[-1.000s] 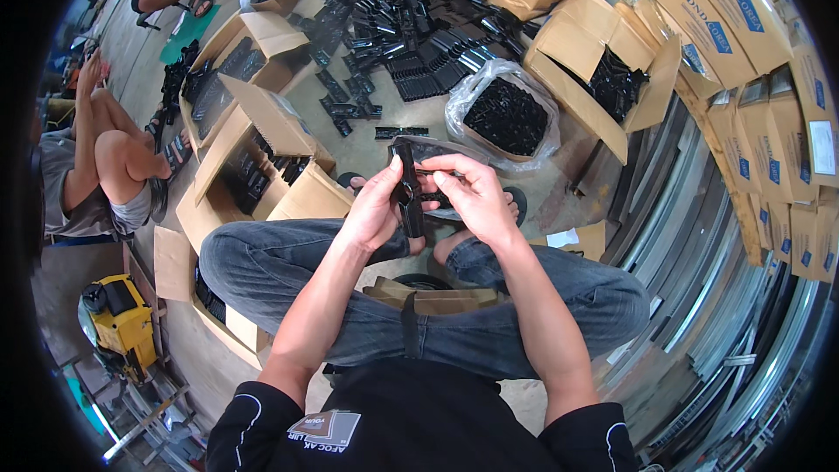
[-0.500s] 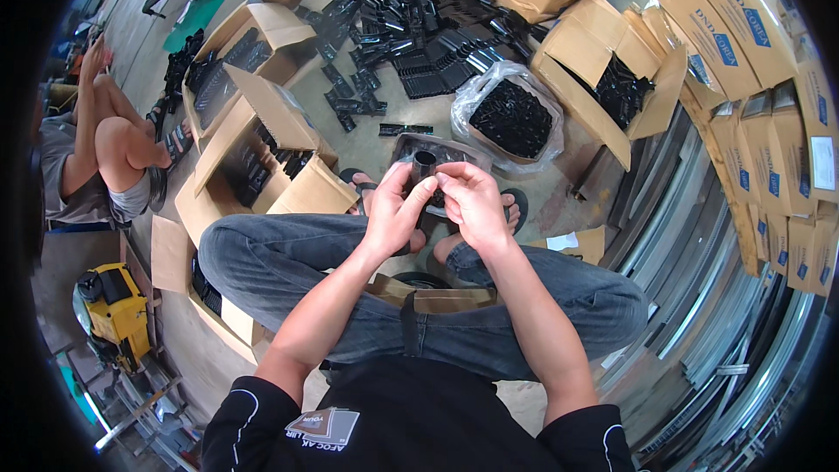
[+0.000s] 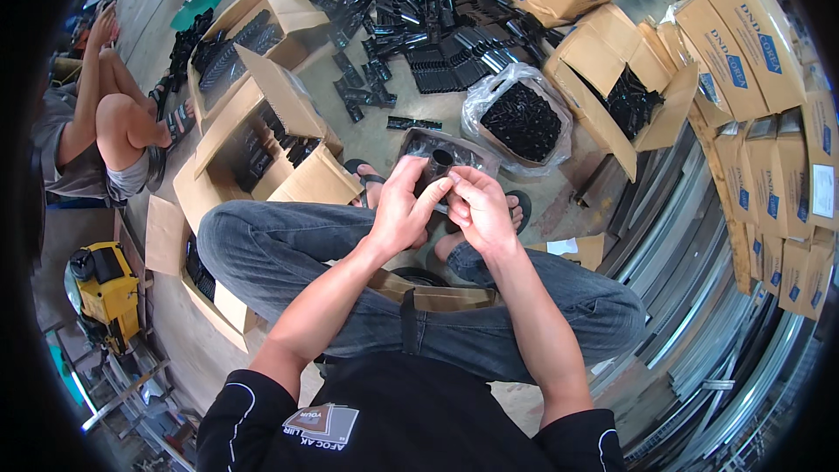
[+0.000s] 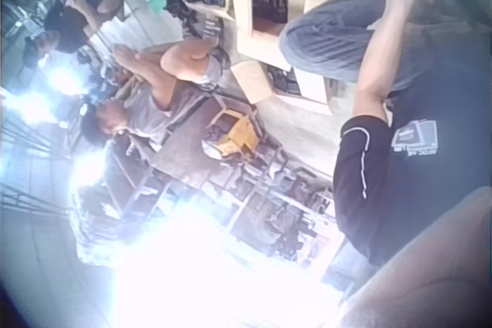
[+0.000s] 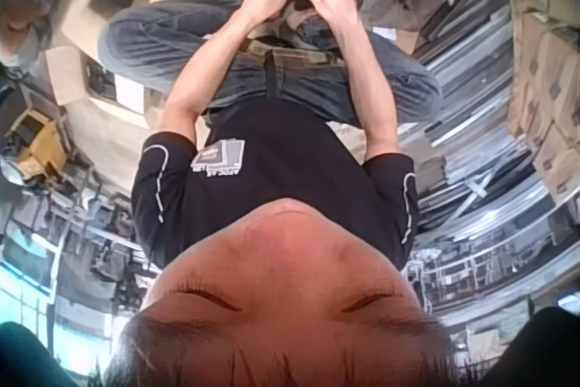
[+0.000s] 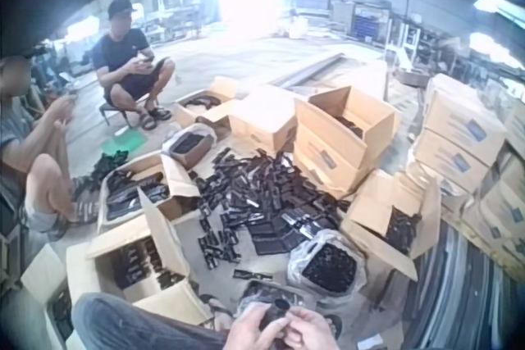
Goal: The person assembles small black metal components by hand while sitting on the floor among several cardboard boxes containing parts.
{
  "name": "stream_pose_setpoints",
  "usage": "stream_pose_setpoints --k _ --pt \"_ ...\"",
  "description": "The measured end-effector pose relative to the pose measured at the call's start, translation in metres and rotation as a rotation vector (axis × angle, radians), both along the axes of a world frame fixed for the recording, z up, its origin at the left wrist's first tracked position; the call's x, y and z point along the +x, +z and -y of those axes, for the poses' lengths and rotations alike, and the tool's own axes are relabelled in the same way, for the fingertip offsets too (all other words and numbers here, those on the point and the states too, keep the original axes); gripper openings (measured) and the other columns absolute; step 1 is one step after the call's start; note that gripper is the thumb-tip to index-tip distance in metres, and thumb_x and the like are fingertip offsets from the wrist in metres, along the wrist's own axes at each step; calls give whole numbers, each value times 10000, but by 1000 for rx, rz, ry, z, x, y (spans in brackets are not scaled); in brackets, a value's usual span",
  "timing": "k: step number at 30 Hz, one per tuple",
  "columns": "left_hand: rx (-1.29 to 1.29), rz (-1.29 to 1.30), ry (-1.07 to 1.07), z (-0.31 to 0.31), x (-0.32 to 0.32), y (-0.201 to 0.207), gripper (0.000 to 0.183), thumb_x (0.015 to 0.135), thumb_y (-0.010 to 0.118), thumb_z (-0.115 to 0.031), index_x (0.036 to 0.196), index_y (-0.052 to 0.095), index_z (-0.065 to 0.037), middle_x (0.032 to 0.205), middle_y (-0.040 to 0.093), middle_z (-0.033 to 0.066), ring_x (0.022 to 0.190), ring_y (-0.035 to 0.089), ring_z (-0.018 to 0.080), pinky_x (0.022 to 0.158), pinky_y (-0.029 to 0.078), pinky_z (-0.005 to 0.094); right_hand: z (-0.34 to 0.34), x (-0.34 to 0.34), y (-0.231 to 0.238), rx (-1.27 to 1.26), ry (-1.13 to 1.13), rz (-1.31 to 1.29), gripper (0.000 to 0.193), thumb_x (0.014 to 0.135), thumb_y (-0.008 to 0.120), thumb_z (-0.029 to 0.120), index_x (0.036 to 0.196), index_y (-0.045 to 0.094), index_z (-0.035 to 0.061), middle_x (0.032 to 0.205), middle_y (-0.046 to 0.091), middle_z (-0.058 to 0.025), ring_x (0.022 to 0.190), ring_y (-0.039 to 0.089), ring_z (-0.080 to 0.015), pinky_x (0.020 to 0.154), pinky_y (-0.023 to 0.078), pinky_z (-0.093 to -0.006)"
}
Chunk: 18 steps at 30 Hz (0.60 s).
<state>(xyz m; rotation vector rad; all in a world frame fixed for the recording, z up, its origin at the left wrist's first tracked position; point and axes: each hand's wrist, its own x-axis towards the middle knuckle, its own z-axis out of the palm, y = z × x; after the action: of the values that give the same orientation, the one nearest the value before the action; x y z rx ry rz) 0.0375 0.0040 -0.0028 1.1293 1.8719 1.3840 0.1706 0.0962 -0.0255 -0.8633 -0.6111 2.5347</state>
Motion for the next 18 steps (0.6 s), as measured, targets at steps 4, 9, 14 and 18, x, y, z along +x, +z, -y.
stream_pose_setpoints --k 4,9,14,18 --pt "4 1 -11 0 -1 -1 297 919 707 -193 1092 623 32 1009 599 152 921 596 282 811 478 360 1 1 -1 33 -8 -4 110 984 553 49 1068 616 17 763 572 12 512 446 -31 416 341 -184" --pt "-6 -15 -12 0 -2 1 305 914 713 -201 1091 625 32 1004 603 154 925 603 289 810 482 365 5 -4 12 50 -53 86 109 994 569 90 1039 632 13 715 550 19 502 436 -29 412 337 -183" --pt "-41 -113 -13 0 -7 0 411 912 703 -295 1124 601 42 1021 598 182 924 615 379 781 503 430 2 -6 32 106 -33 156 163 1020 562 163 955 619 25 706 549 16 495 428 -34 413 310 -182" --pt "-178 -239 -58 2 -3 0 359 888 724 -259 1100 622 13 989 637 174 899 639 361 775 507 417 1 -5 15 232 61 265 260 970 665 279 830 606 68 584 438 70 457 363 -10 396 239 -190"
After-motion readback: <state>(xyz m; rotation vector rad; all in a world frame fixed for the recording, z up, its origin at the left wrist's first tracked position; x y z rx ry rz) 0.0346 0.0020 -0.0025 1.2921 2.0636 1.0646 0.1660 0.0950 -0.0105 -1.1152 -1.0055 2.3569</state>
